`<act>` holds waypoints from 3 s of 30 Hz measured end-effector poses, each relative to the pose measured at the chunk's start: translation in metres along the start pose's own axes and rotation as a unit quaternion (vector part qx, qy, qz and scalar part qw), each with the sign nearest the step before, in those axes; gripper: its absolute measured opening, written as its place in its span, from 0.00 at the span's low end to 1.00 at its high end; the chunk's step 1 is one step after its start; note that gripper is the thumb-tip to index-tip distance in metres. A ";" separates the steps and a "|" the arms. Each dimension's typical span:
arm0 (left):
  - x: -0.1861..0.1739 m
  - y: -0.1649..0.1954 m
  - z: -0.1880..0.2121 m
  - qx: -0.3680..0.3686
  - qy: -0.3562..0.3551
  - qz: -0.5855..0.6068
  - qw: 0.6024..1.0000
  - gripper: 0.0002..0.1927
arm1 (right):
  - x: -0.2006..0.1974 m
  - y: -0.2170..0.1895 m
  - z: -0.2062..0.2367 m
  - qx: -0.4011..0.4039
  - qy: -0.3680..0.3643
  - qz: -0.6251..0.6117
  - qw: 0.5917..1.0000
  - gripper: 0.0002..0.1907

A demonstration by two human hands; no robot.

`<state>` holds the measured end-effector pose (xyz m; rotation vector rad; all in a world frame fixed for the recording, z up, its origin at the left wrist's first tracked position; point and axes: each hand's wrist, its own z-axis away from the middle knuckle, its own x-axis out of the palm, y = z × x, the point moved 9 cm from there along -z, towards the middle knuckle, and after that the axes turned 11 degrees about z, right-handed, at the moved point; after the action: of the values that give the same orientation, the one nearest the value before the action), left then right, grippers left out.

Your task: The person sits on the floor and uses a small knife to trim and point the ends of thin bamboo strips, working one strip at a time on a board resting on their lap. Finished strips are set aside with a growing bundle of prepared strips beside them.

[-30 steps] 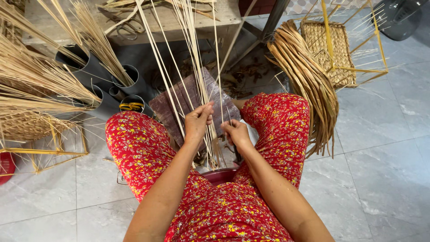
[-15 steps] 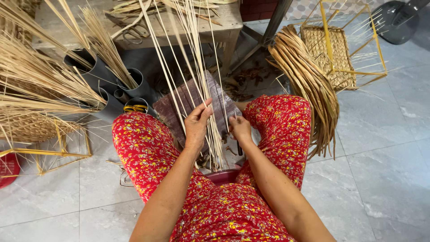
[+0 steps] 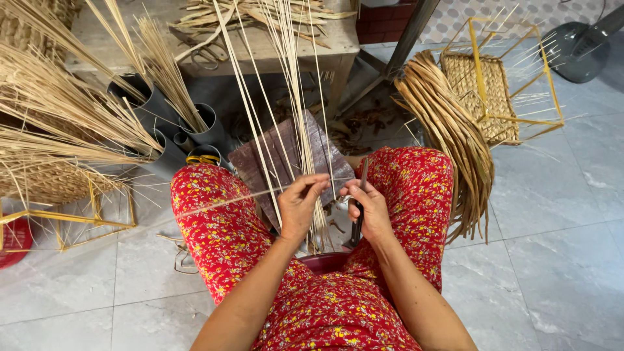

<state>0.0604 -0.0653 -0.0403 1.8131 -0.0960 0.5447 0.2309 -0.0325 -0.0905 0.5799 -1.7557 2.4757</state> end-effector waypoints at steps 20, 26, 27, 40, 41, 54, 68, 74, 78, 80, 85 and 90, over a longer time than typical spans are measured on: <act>0.050 0.113 0.074 0.017 -0.135 -0.188 0.973 0.14 | -0.001 -0.044 0.045 -0.092 0.035 0.087 0.991 0.06; 0.070 0.141 0.045 0.089 -0.151 -0.233 0.957 0.20 | 0.032 -0.067 0.074 -0.125 -0.003 0.203 0.971 0.07; 0.070 0.138 0.044 0.073 -0.145 -0.222 0.962 0.19 | 0.035 -0.071 0.078 -0.126 -0.013 0.204 0.971 0.08; 0.048 0.138 0.046 0.034 -0.100 -0.179 0.978 0.11 | 0.072 -0.103 0.130 -0.067 -0.176 -0.072 0.980 0.28; 0.048 0.140 0.046 0.037 -0.103 -0.180 0.978 0.11 | 0.074 -0.102 0.131 -0.054 -0.179 -0.081 0.979 0.28; 0.052 0.142 0.048 0.022 -0.094 -0.164 0.982 0.10 | 0.081 -0.086 0.135 0.027 -0.182 -0.150 0.972 0.26; 0.055 0.149 0.052 0.086 -0.079 -0.189 0.975 0.12 | 0.079 -0.082 0.138 0.044 -0.168 -0.170 0.970 0.25; 0.056 0.155 0.054 0.118 -0.067 -0.225 0.965 0.12 | 0.082 -0.082 0.139 0.042 -0.174 -0.190 0.965 0.24; 0.060 0.163 0.057 0.174 -0.068 -0.264 0.946 0.14 | 0.082 -0.080 0.140 0.045 -0.170 -0.201 0.964 0.24; 0.061 0.166 0.059 0.197 -0.068 -0.280 0.937 0.14 | 0.082 -0.078 0.141 0.049 -0.165 -0.203 0.964 0.24; 0.062 0.168 0.061 0.212 -0.075 -0.280 0.933 0.15 | 0.082 -0.077 0.143 0.053 -0.164 -0.204 0.964 0.23; 0.061 0.166 0.060 0.206 -0.077 -0.264 0.939 0.15 | 0.083 -0.078 0.143 0.051 -0.175 -0.209 0.961 0.22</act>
<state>0.0776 -0.1601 0.1194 2.1757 0.4207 0.0343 0.2128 -0.1509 0.0476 1.3144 -1.4043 2.2705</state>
